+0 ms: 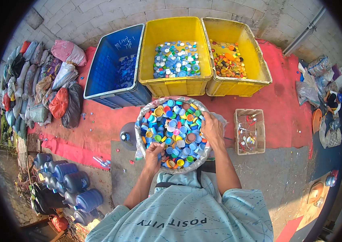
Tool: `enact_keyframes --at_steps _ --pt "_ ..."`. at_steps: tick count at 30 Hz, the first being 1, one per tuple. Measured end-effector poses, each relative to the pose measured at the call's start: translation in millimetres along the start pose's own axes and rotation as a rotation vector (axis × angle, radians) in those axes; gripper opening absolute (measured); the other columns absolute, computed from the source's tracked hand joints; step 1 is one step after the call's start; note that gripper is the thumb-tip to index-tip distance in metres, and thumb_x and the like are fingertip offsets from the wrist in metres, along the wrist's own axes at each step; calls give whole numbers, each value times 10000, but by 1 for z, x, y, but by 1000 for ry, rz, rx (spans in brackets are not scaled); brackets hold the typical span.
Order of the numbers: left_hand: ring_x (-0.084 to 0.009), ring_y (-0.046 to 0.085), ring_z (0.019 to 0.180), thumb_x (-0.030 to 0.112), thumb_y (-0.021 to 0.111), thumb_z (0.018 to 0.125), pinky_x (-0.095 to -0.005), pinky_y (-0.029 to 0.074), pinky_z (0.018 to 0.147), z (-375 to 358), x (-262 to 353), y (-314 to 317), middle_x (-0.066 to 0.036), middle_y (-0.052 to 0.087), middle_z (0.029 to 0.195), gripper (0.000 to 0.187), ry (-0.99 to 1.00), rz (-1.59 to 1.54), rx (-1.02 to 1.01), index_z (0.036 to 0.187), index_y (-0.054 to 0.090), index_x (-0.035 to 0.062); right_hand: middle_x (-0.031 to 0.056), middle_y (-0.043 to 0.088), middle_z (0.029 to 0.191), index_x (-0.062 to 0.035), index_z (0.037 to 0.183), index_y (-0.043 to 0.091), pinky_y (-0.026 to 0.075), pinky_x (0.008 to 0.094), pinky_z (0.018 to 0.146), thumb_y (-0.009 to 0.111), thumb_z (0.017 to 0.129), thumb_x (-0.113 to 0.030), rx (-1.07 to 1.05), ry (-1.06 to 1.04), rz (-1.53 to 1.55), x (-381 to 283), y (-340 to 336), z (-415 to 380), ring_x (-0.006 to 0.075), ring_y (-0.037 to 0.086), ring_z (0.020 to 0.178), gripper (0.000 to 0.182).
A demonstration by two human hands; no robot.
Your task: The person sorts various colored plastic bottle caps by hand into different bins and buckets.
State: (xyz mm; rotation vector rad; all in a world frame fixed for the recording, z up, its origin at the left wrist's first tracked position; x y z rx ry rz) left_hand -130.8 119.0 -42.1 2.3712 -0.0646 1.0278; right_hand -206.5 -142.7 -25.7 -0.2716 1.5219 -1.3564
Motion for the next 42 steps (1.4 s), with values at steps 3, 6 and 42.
enact_keyframes --at_steps 3,6,42 --pt "-94 511 580 85 737 823 -279 450 515 -1 -2 1 -14 576 769 162 139 377 56 893 591 83 150 688 1030 -77 1165 590 528 424 738 653 795 -64 81 58 193 4 1 -6 310 676 819 375" --pt "-164 601 674 80 750 777 -316 509 606 -7 5 5 -77 625 833 257 385 939 72 995 623 26 104 692 923 -50 1167 585 506 357 645 641 810 -36 121 237 438 -2 -2 -15 207 629 690 362" --pt "-39 535 610 173 782 822 -195 382 479 -16 32 10 6 609 731 198 227 397 -4 832 607 81 157 617 1138 18 1346 433 529 327 814 540 770 -26 -740 544 1821 -91 18 -64 232 653 956 587"
Point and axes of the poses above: each hand's wrist, its own z-axis towards the middle knuckle, its own y-axis out of the palm, x = y × z, the point moved 1 cm from there along z, towards the middle knuckle
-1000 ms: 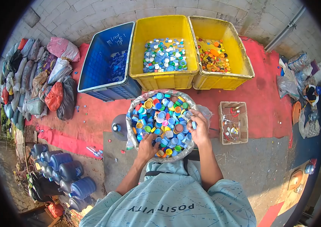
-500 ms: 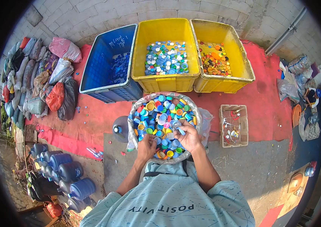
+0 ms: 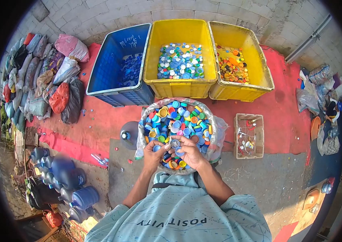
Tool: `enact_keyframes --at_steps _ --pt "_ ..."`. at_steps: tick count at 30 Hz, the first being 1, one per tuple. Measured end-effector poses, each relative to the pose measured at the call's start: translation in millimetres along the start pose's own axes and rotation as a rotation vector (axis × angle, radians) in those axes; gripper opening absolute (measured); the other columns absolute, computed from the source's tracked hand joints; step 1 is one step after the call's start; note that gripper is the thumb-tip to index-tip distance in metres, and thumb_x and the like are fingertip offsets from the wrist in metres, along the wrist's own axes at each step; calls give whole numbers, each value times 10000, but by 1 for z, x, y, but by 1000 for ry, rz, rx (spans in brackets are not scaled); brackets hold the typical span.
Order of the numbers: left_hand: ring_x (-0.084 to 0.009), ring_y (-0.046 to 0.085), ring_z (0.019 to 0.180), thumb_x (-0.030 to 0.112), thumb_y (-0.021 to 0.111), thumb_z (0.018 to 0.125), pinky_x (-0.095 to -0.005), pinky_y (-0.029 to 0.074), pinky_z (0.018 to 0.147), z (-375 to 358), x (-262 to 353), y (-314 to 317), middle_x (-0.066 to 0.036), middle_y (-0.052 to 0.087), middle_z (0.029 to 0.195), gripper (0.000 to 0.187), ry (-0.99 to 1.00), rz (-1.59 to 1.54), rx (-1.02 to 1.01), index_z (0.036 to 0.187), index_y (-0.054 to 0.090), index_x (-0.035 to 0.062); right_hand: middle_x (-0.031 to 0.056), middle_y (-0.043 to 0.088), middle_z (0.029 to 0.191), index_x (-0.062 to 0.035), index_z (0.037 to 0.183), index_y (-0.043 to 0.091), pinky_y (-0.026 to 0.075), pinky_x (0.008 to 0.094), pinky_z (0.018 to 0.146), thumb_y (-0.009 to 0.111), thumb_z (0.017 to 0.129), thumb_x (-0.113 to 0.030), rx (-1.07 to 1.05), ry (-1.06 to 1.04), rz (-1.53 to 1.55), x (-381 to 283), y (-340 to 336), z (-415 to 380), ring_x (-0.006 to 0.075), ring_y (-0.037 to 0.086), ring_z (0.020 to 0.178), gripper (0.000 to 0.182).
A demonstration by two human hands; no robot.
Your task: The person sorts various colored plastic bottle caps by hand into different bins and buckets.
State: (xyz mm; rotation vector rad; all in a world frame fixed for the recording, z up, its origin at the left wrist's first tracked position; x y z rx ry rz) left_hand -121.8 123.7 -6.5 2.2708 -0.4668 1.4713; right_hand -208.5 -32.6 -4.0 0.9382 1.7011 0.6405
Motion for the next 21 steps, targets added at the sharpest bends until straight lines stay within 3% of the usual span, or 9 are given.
enact_keyframes --at_steps 1,5,8,10,14,17,21 --pt "-51 578 669 125 807 784 -214 444 547 2 -5 3 -11 647 724 191 169 16 71 875 653 57 152 618 1133 17 1346 435 528 327 820 540 772 -23 -4 4 -20 3 1 1 231 652 959 584" --pt "-124 653 717 158 802 770 -279 517 634 -4 7 -2 -110 711 794 339 369 446 65 1049 691 0 134 617 1128 18 1344 448 530 329 828 526 775 -13 2 28 -43 9 3 2 222 639 982 575" --pt "-150 663 677 172 787 785 -284 519 615 -6 13 -2 -134 704 776 275 479 524 37 990 710 5 124 615 1131 32 1350 456 534 324 815 517 787 -35 1 25 -73 11 5 5 203 619 1003 570" --pt "-160 668 663 163 772 798 -290 518 605 -9 20 1 -138 703 768 234 418 514 108 961 716 5 125 616 1124 54 1354 450 531 316 810 525 796 -55 -8 49 -54 7 14 6 199 617 998 573" --pt "-164 671 650 147 744 822 -296 515 588 -11 15 -3 -135 705 762 173 276 488 129 921 722 7 94 633 1083 34 1293 530 513 297 726 516 912 -127 82 80 -66 13 12 9 179 624 938 414" --pt "-157 660 634 142 727 837 -297 507 578 -11 11 -3 -125 704 754 157 399 474 158 912 718 5 68 638 1046 5 1237 583 499 286 669 510 983 -200 136 104 -120 19 12 12 152 621 880 334" --pt "-129 620 595 150 720 844 -287 481 544 -12 12 -7 -107 687 713 154 327 474 156 885 710 2 41 632 1008 -26 1193 614 503 272 629 519 1005 -251 159 100 -165 30 8 13 129 616 852 308"
Point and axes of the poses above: each hand's wrist, its own z-axis towards the middle knuckle, its own y-axis out of the palm, x = y × z, the point moved 1 cm from there along z, towards the middle knuckle
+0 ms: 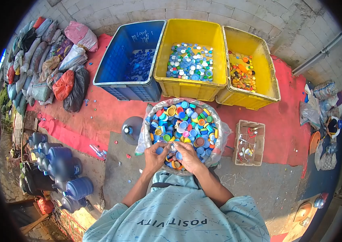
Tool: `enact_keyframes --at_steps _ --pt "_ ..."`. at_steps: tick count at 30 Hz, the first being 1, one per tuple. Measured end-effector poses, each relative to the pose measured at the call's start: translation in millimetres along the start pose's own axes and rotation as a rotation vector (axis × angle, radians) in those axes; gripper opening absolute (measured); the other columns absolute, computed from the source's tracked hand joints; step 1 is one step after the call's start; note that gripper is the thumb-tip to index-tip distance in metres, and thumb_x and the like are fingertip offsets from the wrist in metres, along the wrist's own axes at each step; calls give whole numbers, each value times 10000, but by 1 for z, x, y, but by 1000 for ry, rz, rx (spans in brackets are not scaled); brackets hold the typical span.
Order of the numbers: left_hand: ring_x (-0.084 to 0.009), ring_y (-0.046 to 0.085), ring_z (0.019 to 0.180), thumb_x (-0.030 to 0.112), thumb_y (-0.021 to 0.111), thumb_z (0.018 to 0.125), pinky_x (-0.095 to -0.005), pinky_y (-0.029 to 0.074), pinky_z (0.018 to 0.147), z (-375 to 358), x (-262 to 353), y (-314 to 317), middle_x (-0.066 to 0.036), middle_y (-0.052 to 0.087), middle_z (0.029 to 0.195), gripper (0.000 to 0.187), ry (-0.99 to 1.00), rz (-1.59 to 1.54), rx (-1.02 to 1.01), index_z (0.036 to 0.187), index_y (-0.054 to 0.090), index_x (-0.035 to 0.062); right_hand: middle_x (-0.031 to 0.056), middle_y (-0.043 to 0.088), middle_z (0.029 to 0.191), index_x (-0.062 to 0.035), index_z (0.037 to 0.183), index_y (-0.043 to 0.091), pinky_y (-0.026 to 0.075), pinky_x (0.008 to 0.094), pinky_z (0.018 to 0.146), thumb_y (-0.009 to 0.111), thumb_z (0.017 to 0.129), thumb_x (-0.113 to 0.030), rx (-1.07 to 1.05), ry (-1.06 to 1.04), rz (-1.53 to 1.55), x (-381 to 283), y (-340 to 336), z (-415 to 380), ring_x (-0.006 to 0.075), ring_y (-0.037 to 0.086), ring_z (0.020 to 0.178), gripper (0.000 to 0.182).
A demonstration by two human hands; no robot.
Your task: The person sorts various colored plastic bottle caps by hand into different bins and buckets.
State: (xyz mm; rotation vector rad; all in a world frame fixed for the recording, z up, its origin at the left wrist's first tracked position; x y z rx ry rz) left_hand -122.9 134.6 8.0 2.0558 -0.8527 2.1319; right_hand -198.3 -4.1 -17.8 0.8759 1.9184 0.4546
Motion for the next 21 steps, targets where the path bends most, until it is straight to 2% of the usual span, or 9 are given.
enact_keyframes --at_steps 2,5,14,18,21 --pt "-76 559 540 156 720 848 -267 444 493 -1 -2 -1 -65 659 640 157 66 18 31 870 704 1 37 629 1003 -31 1188 616 504 268 628 532 1000 -248 10 6 13 3 1 -1 129 617 846 299" --pt "-70 542 528 162 714 854 -268 440 487 -3 -3 -5 -53 642 621 162 78 68 76 857 696 1 36 622 1016 -33 1176 613 510 267 640 538 997 -243 16 10 3 2 7 -2 131 618 843 285" --pt "-47 520 585 198 724 859 -231 412 528 -6 2 -33 -5 627 647 212 -136 -36 36 841 687 -10 64 629 1033 -58 1148 574 514 283 671 529 1001 -237 75 -71 -14 8 12 8 154 638 843 236" --pt "-29 465 548 182 731 850 -215 370 501 -8 -7 -62 24 599 618 189 -160 -113 18 816 692 0 94 643 1008 -43 1162 572 518 300 688 509 1007 -233 112 -45 46 5 7 9 176 647 846 253" --pt "-38 484 549 195 762 812 -229 381 503 -13 -19 -96 6 615 625 206 -237 -74 12 805 690 2 112 651 994 -32 1163 571 522 312 690 494 1009 -223 121 -36 83 4 5 10 196 656 829 257"
Point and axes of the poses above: each hand's wrist, its own z-axis towards the middle knuckle, its own y-axis out of the palm, x = y × z, the point moved 1 cm from there along z, towards the middle knuckle
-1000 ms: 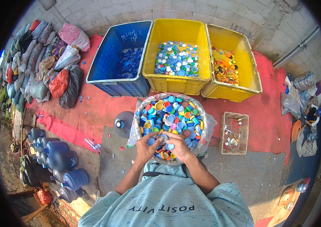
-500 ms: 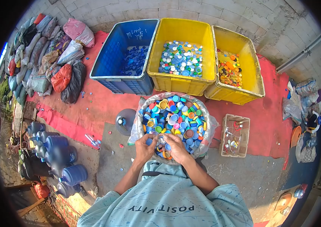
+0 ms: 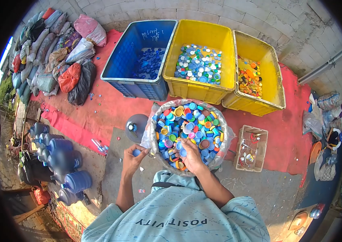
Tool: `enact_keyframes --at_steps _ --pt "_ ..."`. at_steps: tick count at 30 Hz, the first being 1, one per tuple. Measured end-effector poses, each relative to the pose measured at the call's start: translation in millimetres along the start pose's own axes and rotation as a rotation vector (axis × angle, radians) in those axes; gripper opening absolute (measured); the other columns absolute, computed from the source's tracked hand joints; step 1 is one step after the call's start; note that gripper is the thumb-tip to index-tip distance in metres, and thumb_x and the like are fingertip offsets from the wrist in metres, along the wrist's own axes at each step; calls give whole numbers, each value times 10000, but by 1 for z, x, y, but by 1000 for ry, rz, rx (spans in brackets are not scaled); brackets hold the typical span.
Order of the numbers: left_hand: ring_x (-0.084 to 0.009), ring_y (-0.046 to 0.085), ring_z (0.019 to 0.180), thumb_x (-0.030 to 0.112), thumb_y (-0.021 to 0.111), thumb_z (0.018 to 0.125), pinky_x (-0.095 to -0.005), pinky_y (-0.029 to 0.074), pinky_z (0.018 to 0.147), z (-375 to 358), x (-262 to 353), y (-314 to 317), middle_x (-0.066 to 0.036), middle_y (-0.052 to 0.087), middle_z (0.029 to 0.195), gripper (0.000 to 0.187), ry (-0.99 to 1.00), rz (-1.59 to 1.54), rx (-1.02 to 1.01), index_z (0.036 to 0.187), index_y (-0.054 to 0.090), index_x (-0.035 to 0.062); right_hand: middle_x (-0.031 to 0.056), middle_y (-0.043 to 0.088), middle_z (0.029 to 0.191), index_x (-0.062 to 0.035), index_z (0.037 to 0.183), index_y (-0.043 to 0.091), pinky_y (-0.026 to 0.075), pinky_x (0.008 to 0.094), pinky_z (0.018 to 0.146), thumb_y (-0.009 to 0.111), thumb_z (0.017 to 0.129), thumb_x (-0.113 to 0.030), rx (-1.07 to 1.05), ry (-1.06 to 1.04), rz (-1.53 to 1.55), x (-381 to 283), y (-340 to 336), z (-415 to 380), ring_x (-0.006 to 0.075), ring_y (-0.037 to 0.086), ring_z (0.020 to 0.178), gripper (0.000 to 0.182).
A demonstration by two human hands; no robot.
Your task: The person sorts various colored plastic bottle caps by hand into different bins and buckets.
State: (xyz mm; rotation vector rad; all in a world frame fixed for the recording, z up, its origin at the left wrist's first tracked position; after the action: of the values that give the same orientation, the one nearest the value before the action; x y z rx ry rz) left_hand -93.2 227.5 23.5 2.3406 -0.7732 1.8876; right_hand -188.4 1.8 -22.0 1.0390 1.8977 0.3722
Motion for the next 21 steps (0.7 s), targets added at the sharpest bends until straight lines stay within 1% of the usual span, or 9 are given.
enact_keyframes --at_steps 3,6,7,10,13,16,18,19,21 --pt "-56 511 560 243 797 764 -245 393 510 2 -25 -35 -18 630 635 262 -12 183 -71 785 687 6 129 655 1011 -21 1168 566 525 322 691 484 1011 -218 -8 16 25 -3 1 0 206 661 828 265" --pt "-84 547 578 290 814 731 -262 410 519 -1 -27 -57 -43 641 648 315 -77 499 -277 804 688 11 146 658 1039 -11 1179 556 526 332 695 470 1012 -221 -30 32 45 -6 4 1 213 662 838 282" --pt "-121 556 566 329 802 755 -274 422 530 -2 -25 -57 -39 630 630 342 -92 544 -260 803 678 13 151 659 1047 -8 1183 553 526 338 701 467 1010 -226 -35 30 34 -6 5 1 216 662 843 291" --pt "-123 529 615 363 745 832 -241 424 582 3 -23 -46 -3 609 729 326 -334 240 -117 873 667 50 161 656 1064 -21 1186 554 529 363 761 496 978 -219 -63 37 110 -6 4 2 233 663 870 293" --pt "-116 551 672 336 658 913 -240 444 589 10 -17 -20 -8 602 787 287 -395 -441 -76 1002 616 67 169 641 1102 -25 1194 548 527 393 824 534 927 -215 -90 22 254 -10 6 -1 260 649 941 327" --pt "-129 588 747 265 614 941 -327 517 629 22 0 20 -25 597 854 227 -390 -791 -100 1065 556 84 189 596 1176 -8 1219 525 481 433 949 539 812 -132 -51 -2 349 -9 2 1 302 599 1076 426" --pt "-138 587 756 245 603 943 -341 527 697 27 21 47 -33 600 893 224 -473 -943 -139 1077 549 73 207 573 1215 5 1241 514 437 453 1032 521 762 -86 -41 -21 424 -9 -5 2 320 578 1126 488" --pt "-143 586 760 234 597 944 -347 533 731 31 29 60 -37 601 913 223 -516 -1017 -159 1083 545 68 215 555 1223 44 1220 504 407 456 1070 514 680 -44 18 -2 491 -15 -4 1 336 545 1166 547" --pt "-166 590 803 231 593 944 -351 527 778 46 37 85 -60 597 955 253 -545 -1064 -218 1105 524 48 181 584 1162 45 1141 541 422 446 1044 508 682 -24 43 -41 459 -27 -8 7 315 569 1106 465"
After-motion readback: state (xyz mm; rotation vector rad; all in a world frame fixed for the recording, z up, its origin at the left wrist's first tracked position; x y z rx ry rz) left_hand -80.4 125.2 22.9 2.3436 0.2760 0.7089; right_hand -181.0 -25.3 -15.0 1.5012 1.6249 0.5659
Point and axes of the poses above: each hand's wrist, its own z-axis towards the middle knuckle, its own y-axis out of the palm, x = y × z, the point moved 1 cm from there along z, towards the middle knuckle
